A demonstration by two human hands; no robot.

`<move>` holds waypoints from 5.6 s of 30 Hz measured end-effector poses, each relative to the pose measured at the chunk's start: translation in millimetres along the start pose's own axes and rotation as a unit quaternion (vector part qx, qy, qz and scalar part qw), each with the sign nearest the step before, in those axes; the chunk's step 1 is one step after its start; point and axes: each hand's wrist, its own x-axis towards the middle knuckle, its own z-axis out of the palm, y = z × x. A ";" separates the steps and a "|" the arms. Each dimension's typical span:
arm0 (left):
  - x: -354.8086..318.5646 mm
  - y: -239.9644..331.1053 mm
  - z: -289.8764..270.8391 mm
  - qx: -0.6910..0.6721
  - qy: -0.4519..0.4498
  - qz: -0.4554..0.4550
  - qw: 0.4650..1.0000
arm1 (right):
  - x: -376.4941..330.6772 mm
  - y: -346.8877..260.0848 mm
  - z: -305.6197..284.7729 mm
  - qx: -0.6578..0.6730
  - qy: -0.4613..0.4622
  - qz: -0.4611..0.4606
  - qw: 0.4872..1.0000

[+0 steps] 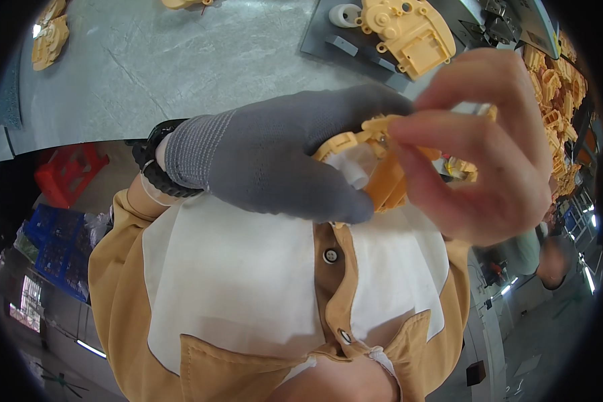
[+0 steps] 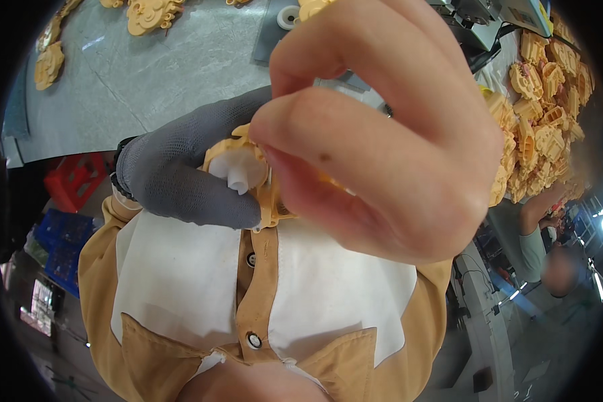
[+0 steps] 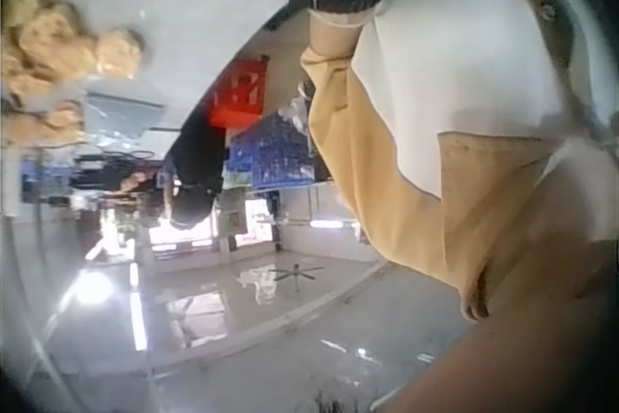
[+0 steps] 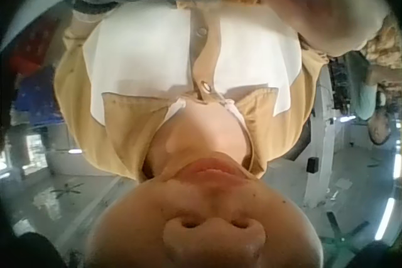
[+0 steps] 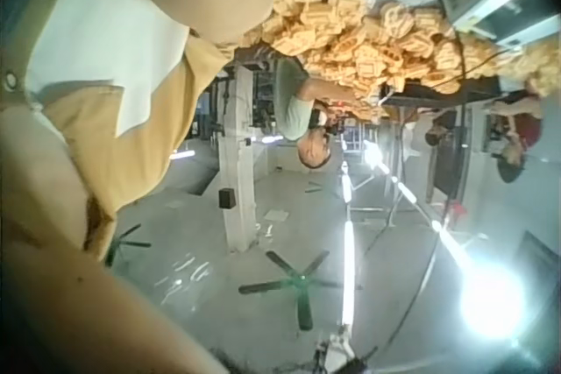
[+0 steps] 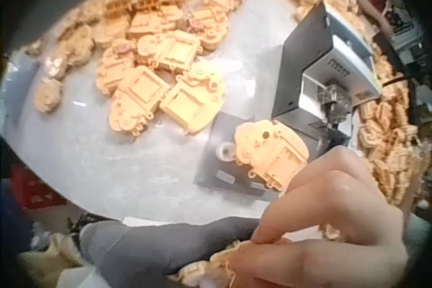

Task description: The person uses a rotary tool to deburr and smooth the edges of yellow plastic housing components. They then insert a white plastic gear into the housing and use a screwdriver to tighten a screw, securing the gear in place.

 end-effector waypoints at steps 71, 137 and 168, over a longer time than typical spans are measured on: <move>7.6 -29.0 -25.7 0.058 0.012 0.149 0.987 | -2.1 9.0 32.8 0.176 0.119 0.074 0.974; 17.1 14.1 -25.8 0.291 0.054 0.282 0.913 | 1.2 22.6 -18.0 0.093 0.102 0.045 0.989; 23.1 18.7 -18.5 0.368 0.066 0.336 0.864 | 0.4 6.0 -22.6 -0.080 0.106 0.032 0.991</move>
